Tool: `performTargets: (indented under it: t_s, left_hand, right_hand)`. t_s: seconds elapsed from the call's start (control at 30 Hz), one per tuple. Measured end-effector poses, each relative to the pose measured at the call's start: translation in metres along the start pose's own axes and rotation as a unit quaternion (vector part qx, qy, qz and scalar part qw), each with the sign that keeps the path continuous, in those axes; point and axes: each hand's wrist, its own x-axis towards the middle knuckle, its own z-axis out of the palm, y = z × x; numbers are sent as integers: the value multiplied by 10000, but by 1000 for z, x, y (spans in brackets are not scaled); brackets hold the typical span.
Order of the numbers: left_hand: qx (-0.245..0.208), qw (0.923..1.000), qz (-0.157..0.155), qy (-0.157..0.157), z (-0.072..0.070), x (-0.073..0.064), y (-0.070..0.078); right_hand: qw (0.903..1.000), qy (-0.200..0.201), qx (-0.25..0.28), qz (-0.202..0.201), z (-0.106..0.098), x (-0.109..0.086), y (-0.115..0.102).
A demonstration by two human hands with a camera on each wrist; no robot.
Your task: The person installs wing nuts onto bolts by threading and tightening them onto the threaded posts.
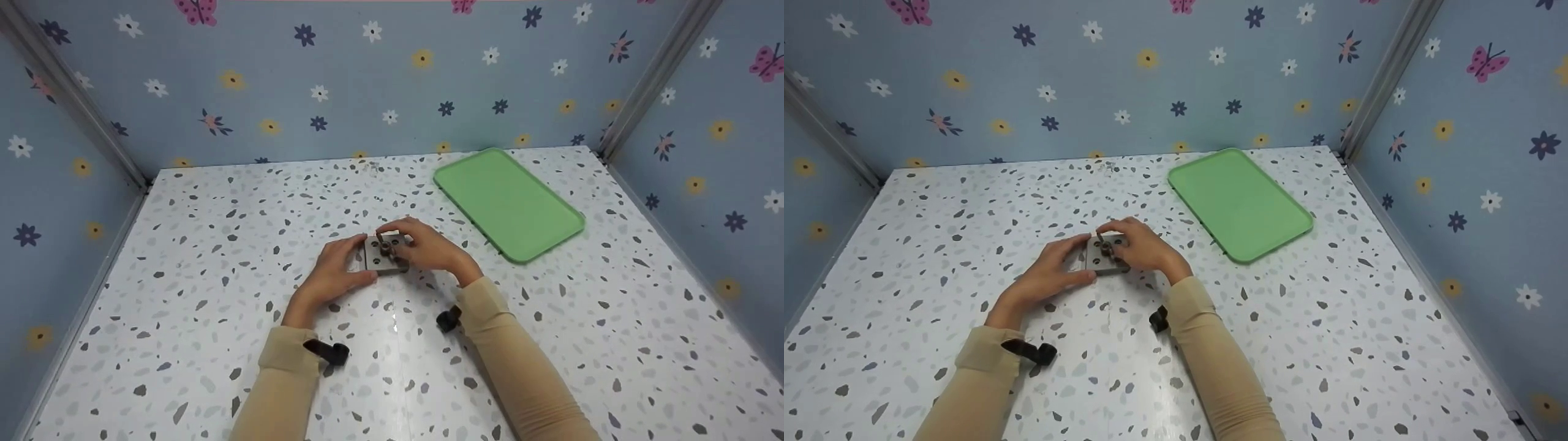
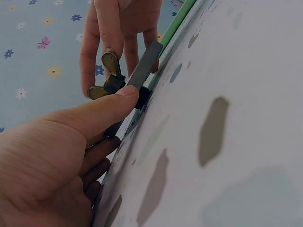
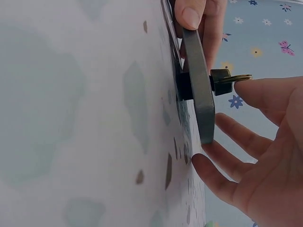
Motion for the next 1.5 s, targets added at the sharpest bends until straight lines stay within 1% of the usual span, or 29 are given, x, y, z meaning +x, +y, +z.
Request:
performTargets:
  t_s: [0.2,0.43,0.57,0.77,0.97,1.1,1.3,1.5]
  left_hand:
    - [64,10000,7,-11,0,0,0]
    - [-87,9999,-66,12,-1,-1,1]
    - [-76,10000,-54,23,0,-1,2]
    - [-70,10000,-37,12,0,-1,2]
    - [-83,9999,-129,-10,0,-1,2]
    - [-92,9999,-128,-3,0,-1,1]
    - [-96,9999,-81,-2,0,-1,2]
    - [-52,9999,-90,-23,0,-2,2]
  right_hand:
    - [9998,-84,174,39,-1,-1,0]
    - [9982,-83,600,16,-2,-2,-2]
    - [9984,-90,562,47,-1,-2,-1]
    - [9981,-121,563,199,-1,-3,2]
    - [9981,-121,570,194,-2,-3,3]
    - [9979,-133,596,238,-1,-3,3]
    - [9976,-118,655,189,-2,-4,2]
    - [9978,-88,602,252,-2,-4,2]
